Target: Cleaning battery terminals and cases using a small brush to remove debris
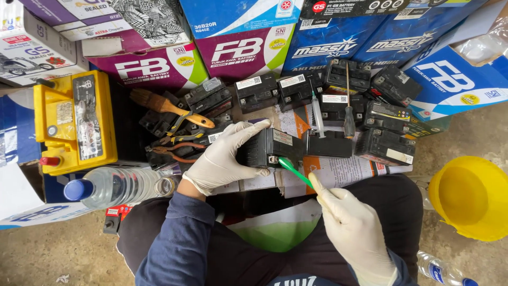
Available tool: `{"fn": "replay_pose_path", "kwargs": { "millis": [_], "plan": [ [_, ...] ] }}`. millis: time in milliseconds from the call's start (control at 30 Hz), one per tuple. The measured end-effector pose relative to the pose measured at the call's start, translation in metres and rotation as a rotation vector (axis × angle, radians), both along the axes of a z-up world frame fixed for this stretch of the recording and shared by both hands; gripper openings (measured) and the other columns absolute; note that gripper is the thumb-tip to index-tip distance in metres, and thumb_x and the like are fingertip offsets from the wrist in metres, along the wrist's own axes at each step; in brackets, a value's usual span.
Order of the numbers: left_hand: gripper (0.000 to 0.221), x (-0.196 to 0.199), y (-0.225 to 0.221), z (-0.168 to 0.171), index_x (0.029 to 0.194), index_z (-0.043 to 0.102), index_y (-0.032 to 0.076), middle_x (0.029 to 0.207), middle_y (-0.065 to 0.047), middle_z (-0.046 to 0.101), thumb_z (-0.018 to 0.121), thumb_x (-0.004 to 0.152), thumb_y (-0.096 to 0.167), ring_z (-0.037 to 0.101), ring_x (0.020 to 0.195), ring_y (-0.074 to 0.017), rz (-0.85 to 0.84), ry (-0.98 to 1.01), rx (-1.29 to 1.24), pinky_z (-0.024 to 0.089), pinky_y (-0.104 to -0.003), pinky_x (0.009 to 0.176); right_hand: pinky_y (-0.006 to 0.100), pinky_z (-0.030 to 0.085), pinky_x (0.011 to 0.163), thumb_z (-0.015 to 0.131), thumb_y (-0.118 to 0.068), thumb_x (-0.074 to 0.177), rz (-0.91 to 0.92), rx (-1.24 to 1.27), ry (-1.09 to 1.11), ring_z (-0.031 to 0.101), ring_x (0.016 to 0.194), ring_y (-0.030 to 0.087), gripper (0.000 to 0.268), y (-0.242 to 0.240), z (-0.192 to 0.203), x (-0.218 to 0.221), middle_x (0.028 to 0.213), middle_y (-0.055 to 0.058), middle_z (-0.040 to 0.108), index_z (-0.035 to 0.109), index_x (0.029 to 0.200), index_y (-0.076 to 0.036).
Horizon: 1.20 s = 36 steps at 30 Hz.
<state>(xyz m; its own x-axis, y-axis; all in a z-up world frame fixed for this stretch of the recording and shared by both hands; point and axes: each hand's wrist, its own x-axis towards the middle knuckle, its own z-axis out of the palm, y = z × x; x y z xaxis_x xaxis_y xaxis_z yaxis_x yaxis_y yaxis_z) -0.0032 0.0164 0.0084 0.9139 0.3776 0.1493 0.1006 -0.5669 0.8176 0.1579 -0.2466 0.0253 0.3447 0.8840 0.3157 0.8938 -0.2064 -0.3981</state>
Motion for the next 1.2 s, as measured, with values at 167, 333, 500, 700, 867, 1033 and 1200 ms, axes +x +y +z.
{"fn": "replay_pose_path", "kwargs": {
  "millis": [167,333,500,700,867,1033,1200],
  "plan": [
    [0.096,0.005,-0.001,-0.004,0.155,0.045,0.015,0.123,-0.007,0.059,0.091,0.072,0.029,0.054,0.118,-0.025,-0.012,-0.005,0.023,0.042,-0.034,0.106,0.041,0.054,0.054,0.065,-0.011,0.093,-0.108,-0.154,-0.035,0.056,0.056,0.023,0.054,-0.008,0.014,-0.023,0.083,-0.004,0.058,0.061,0.145,-0.026],
    [0.092,0.009,-0.005,0.0,0.153,0.048,0.013,0.127,-0.009,0.061,0.093,0.075,0.032,0.055,0.12,-0.0262,-0.024,-0.05,0.05,0.043,-0.036,0.107,0.04,0.053,0.049,0.066,-0.016,0.094,-0.134,-0.192,-0.155,0.051,0.053,0.021,0.052,-0.025,0.026,-0.029,0.077,-0.008,0.055,0.061,0.145,-0.029],
    [0.096,0.009,-0.006,-0.002,0.156,0.045,0.014,0.116,-0.008,0.057,0.091,0.075,0.036,0.054,0.108,-0.0265,-0.012,-0.032,0.098,0.043,-0.035,0.099,0.035,0.054,0.06,0.065,-0.014,0.097,-0.134,-0.114,-0.105,0.056,0.063,0.015,0.05,-0.018,0.025,-0.029,0.087,-0.005,0.059,0.06,0.146,-0.024],
    [0.093,0.013,-0.012,-0.002,0.154,0.048,0.014,0.106,-0.005,0.052,0.09,0.072,0.032,0.053,0.105,-0.0248,0.038,-0.04,0.1,0.044,-0.035,0.098,0.033,0.052,0.057,0.063,-0.014,0.096,-0.228,-0.227,0.201,0.049,0.054,0.016,0.059,-0.017,-0.007,-0.042,0.073,-0.003,0.045,0.052,0.152,-0.027],
    [0.089,0.018,-0.019,-0.004,0.148,0.053,0.014,0.098,-0.004,0.049,0.091,0.07,0.034,0.052,0.095,-0.0242,0.055,-0.038,0.148,0.045,-0.036,0.092,0.023,0.047,0.071,0.058,-0.005,0.092,-0.445,-0.268,0.823,0.054,0.063,0.012,0.06,-0.018,0.019,-0.041,0.077,0.0,0.062,0.063,0.148,-0.027],
    [0.093,0.019,-0.021,-0.009,0.149,0.052,0.013,0.103,-0.005,0.051,0.091,0.067,0.033,0.051,0.1,-0.0256,0.078,-0.013,0.127,0.046,-0.037,0.095,0.028,0.041,0.054,0.051,-0.005,0.095,-0.533,-0.101,1.131,0.039,0.055,0.014,0.06,-0.01,0.006,-0.053,0.076,0.002,0.057,0.059,0.153,-0.021],
    [0.087,0.021,-0.026,-0.005,0.145,0.054,0.011,0.102,-0.006,0.055,0.092,0.069,0.029,0.053,0.097,-0.0242,0.118,-0.061,0.14,0.046,-0.035,0.095,0.023,0.051,0.081,0.055,0.003,0.098,-0.223,0.155,0.642,0.062,0.074,0.011,0.054,-0.005,-0.034,-0.049,0.078,0.004,0.061,0.051,0.15,-0.009]
  ]
}}
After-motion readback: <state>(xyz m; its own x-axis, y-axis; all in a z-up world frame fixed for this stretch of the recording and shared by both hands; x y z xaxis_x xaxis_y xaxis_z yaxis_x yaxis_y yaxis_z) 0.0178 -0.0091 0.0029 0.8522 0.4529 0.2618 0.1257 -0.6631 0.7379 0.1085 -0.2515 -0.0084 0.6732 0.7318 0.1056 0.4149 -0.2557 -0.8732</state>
